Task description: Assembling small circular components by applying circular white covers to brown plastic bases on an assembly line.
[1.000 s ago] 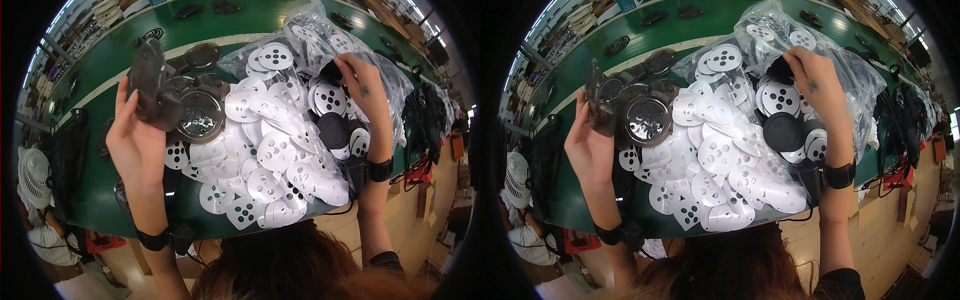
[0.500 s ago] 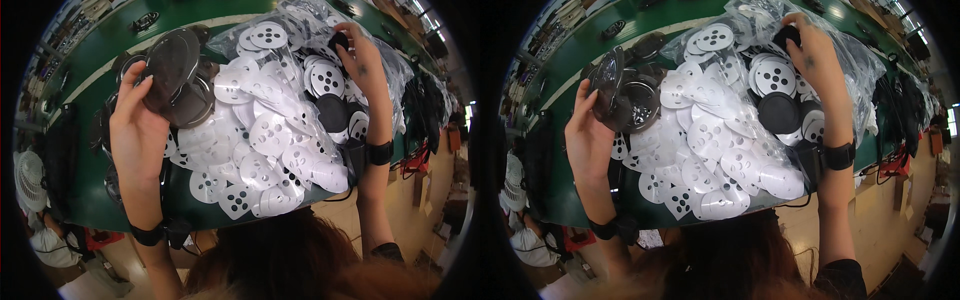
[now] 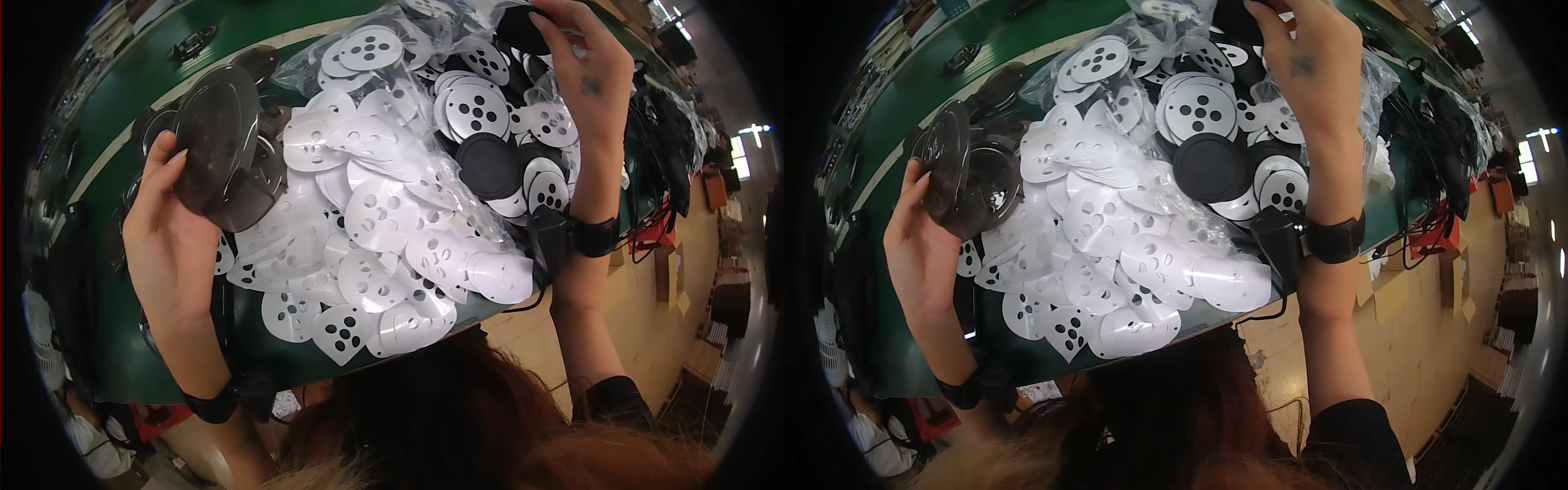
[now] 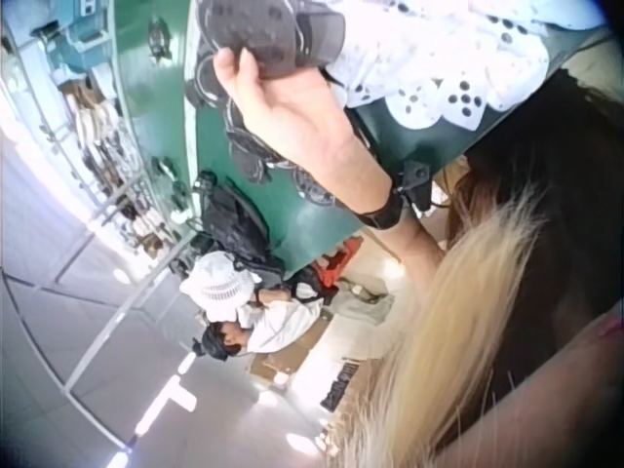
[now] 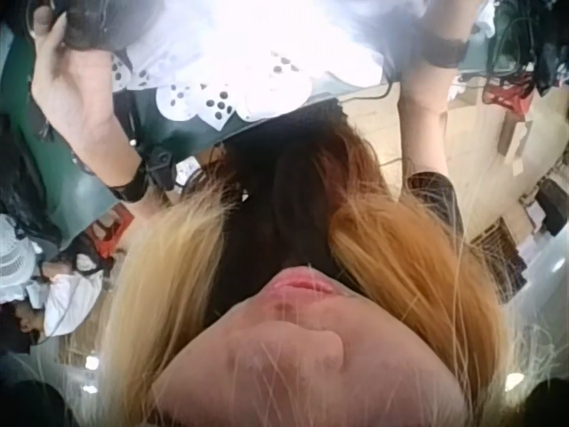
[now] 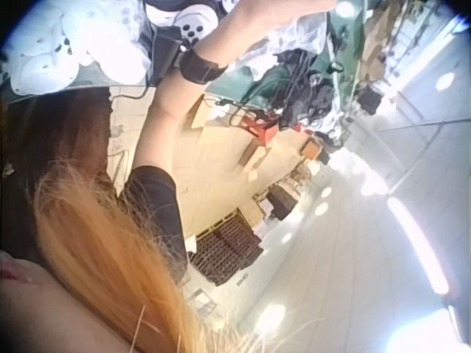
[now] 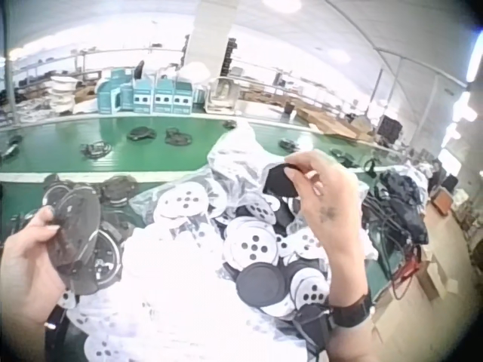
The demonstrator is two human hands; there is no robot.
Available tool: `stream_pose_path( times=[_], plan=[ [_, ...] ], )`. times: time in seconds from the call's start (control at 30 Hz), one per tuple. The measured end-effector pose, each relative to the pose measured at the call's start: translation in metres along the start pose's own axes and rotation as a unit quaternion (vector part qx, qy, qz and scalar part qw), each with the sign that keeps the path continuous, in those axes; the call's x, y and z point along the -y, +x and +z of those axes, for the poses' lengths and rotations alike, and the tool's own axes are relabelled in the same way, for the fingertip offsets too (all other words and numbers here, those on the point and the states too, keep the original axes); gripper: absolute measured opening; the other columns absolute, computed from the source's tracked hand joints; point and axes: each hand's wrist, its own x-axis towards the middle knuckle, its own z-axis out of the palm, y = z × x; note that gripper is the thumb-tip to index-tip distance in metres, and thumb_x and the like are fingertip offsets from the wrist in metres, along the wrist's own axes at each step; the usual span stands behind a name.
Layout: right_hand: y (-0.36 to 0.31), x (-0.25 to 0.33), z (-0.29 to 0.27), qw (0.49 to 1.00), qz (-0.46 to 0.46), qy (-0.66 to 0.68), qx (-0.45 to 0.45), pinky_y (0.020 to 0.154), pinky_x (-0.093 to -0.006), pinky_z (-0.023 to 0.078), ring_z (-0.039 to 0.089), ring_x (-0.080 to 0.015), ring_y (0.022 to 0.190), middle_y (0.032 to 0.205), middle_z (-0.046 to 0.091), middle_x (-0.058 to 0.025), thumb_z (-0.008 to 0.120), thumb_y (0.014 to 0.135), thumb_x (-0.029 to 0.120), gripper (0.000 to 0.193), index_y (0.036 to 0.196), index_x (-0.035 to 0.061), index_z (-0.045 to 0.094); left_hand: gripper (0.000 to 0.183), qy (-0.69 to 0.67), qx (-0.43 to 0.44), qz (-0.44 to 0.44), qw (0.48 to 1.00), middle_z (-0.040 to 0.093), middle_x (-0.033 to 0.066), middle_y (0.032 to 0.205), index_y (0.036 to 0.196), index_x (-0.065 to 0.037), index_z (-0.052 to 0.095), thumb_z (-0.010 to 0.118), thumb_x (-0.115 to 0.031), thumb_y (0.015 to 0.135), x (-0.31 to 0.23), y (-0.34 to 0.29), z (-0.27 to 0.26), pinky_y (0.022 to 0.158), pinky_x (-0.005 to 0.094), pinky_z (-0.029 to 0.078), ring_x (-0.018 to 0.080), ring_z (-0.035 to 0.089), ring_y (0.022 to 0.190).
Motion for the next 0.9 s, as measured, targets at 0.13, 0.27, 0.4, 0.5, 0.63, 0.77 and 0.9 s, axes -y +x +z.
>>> stream_pose_path(
  times=[0.13, 0.27, 0.4, 0.5, 0.63, 0.77, 0.9],
  plan=[
    [-0.001, -0.006, 0.000, 0.984, -0.142, 0.011, -0.107, 0.065, -0.0223, 0.046, 0.059, -0.0149, 0.072, 0.082, 0.059, -0.0072, 0.061, 0.077, -0.004, 0.011, 0.088, -0.0008, 0.062, 0.025, 0.009, -0.001, -0.003, 1.000, 0.054, 0.0121, 0.111, 0.111, -0.002, 0.050, 0.047, -0.005, 0.086, 0.001, 0.001, 0.000, 0.093, 0.0379, 0.040, 0.0237, 0.053, 0.105],
    [0.002, -0.010, 0.000, 0.961, -0.100, 0.238, -0.096, 0.070, -0.0191, 0.046, 0.056, -0.0071, 0.078, 0.088, 0.060, -0.0017, 0.054, 0.087, -0.001, 0.017, 0.104, -0.0019, 0.056, 0.024, 0.038, 0.020, 0.001, 0.999, 0.054, 0.0115, 0.110, 0.109, -0.002, 0.050, 0.047, -0.006, 0.086, 0.003, 0.000, 0.000, 0.091, 0.0366, 0.041, 0.0226, 0.053, 0.103],
    [-0.017, 0.037, -0.002, 0.917, -0.026, 0.398, 0.027, 0.076, -0.0193, 0.043, 0.059, -0.0117, 0.083, 0.090, 0.063, -0.0088, 0.058, 0.086, 0.008, 0.019, 0.101, -0.0032, 0.061, 0.024, 0.156, 0.067, 0.019, 0.985, 0.055, 0.0109, 0.106, 0.105, 0.004, 0.053, 0.046, -0.011, 0.088, 0.011, -0.008, 0.024, 0.083, 0.0305, 0.046, 0.0170, 0.055, 0.098],
    [-0.032, 0.065, 0.006, 0.941, -0.156, 0.295, 0.054, 0.071, -0.0214, 0.040, 0.052, -0.0134, 0.078, 0.085, 0.055, -0.0078, 0.055, 0.086, 0.003, 0.015, 0.098, -0.0037, 0.061, 0.036, 0.219, 0.159, -0.009, 0.963, 0.059, 0.0134, 0.100, 0.102, 0.008, 0.057, 0.040, -0.021, 0.092, 0.016, -0.018, 0.035, 0.082, 0.0292, 0.046, 0.0159, 0.058, 0.089],
    [-0.049, 0.081, 0.019, 0.916, -0.310, 0.253, -0.033, 0.060, -0.0267, 0.045, 0.052, -0.0167, 0.068, 0.084, 0.046, -0.0074, 0.063, 0.073, -0.008, 0.021, 0.092, 0.0031, 0.061, 0.049, 0.151, 0.199, -0.101, 0.963, 0.060, 0.0110, 0.095, 0.100, 0.008, 0.059, 0.034, -0.033, 0.095, 0.019, -0.029, 0.042, 0.081, 0.0285, 0.043, 0.0161, 0.057, 0.088],
    [-0.056, 0.084, 0.018, 0.897, -0.350, 0.270, 0.006, 0.064, -0.0317, 0.051, 0.058, -0.0206, 0.078, 0.088, 0.053, -0.0077, 0.068, 0.066, -0.004, 0.026, 0.089, 0.0066, 0.062, 0.027, 0.291, 0.213, 0.000, 0.933, 0.053, 0.0041, 0.082, 0.091, 0.004, 0.061, 0.047, -0.020, 0.092, 0.023, -0.025, 0.031, 0.068, 0.0236, 0.038, 0.0091, 0.049, 0.072],
    [-0.052, 0.083, 0.016, 0.892, -0.330, 0.294, 0.100, 0.068, -0.0347, 0.049, 0.060, -0.0251, 0.085, 0.092, 0.061, -0.0095, 0.073, 0.062, 0.003, 0.028, 0.089, 0.0046, 0.064, 0.015, 0.242, 0.136, -0.024, 0.961, 0.054, 0.0047, 0.088, 0.090, 0.006, 0.059, 0.057, -0.009, 0.087, 0.017, -0.030, 0.036, 0.070, 0.0214, 0.037, 0.0081, 0.048, 0.079]
  ],
)
